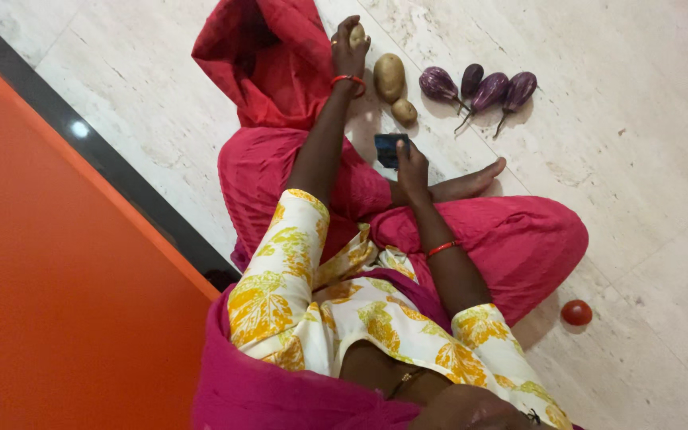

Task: The person sits on the floor and peels small eggplants and potatoes using a peeler. They handle the vegetables one at a time, peeling them and placing the peeled items on the floor next to a red cloth.

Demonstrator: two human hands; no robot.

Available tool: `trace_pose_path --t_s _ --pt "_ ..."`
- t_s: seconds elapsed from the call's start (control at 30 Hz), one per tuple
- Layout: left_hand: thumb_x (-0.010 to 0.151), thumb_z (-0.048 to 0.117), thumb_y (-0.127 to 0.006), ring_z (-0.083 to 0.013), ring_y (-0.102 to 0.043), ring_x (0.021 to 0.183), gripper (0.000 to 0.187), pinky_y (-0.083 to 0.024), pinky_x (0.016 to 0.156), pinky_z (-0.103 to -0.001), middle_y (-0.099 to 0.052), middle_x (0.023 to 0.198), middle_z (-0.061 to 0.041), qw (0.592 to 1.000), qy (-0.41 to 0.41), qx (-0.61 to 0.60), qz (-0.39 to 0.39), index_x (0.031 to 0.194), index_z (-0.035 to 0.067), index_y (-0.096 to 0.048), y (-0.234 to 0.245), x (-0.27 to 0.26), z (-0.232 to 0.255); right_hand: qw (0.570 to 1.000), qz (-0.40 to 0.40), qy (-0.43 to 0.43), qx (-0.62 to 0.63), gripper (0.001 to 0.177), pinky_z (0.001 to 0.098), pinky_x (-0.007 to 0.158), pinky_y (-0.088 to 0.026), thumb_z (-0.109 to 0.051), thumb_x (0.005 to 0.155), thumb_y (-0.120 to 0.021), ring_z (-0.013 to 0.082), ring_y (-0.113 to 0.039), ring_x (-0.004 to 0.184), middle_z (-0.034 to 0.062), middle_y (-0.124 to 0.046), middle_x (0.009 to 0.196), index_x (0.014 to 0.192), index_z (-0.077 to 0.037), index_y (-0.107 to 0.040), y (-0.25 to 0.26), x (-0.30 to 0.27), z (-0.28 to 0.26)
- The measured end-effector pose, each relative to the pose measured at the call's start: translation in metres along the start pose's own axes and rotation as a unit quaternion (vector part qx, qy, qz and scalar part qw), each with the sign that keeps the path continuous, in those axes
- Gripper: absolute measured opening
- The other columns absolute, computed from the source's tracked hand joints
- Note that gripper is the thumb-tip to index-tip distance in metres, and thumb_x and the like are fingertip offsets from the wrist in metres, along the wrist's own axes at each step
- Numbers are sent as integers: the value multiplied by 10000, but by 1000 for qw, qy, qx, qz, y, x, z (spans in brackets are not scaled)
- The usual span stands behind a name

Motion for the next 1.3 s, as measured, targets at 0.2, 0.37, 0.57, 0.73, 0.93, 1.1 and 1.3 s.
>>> trace_pose_path --t_s 0.2,0.37,0.57,0.73,0.93,1.1,1.3 --pt "854 73 -729 -338 -557 1284 700 -482 1092 -432 -566 1403 -168 997 -67 -11 -47 1482 101 -420 -14 4 10 995 5 50 -90 461 358 727 -543 -431 1084 -519 182 -704 811 140 -731 891 1179 -21 -708 -5 4 7" --pt "974 211 -658 -369 -598 1284 598 -491 1101 -446 -631 1400 -166 978 14 85 -190 1512 153 -405 -45 -4 -8 999 -26 30 -27 435 344 738 -572 -409 1072 -516 180 -728 807 134 -761 903 1176 -27 -696 -13 2 6" --pt "966 317 -648 -375 -572 1259 584 -460 1072 -464 -625 1342 -189 966 -37 150 -207 1494 150 -463 -42 -7 10 998 -48 24 23 433 321 743 -558 -398 1052 -523 167 -704 817 116 -766 935 1218 -33 -687 -16 -10 -15" --pt "973 247 -653 -388 -532 1342 425 -411 1162 -493 -592 1381 -191 968 -171 171 74 1354 77 -572 19 -16 77 1000 -27 12 10 442 318 709 -550 -422 1061 -524 150 -693 775 100 -751 880 1165 -26 -691 -10 -2 -6" --pt "1018 288 -611 -366 -612 1100 295 -506 977 -486 -640 1158 -174 886 -122 167 416 1163 33 -580 146 -4 97 1000 3 16 -17 462 326 574 -464 -442 1066 -534 132 -567 608 76 -632 689 1070 -13 -705 -2 2 4" --pt "1032 317 -505 -417 -716 964 344 -571 799 -496 -749 1072 -223 955 222 172 95 1087 43 -707 190 95 14 1000 2 -17 -2 469 315 550 -464 -471 1057 -525 126 -585 579 54 -654 694 1052 -41 -712 0 1 5" --pt "965 415 -628 -415 -649 1205 449 -544 952 -499 -668 1287 -258 700 273 545 -372 1197 34 -685 190 49 -51 998 6 46 -48 490 352 664 -519 -494 1045 -546 175 -683 725 108 -730 805 1069 -33 -711 -3 2 -10"
Point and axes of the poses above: each hand's wrist, its own x-axis towards the middle knuckle, its own y-axis out of the back of the hand, z = x × y, the point moved 10 cm from there along x, towards the middle knuckle
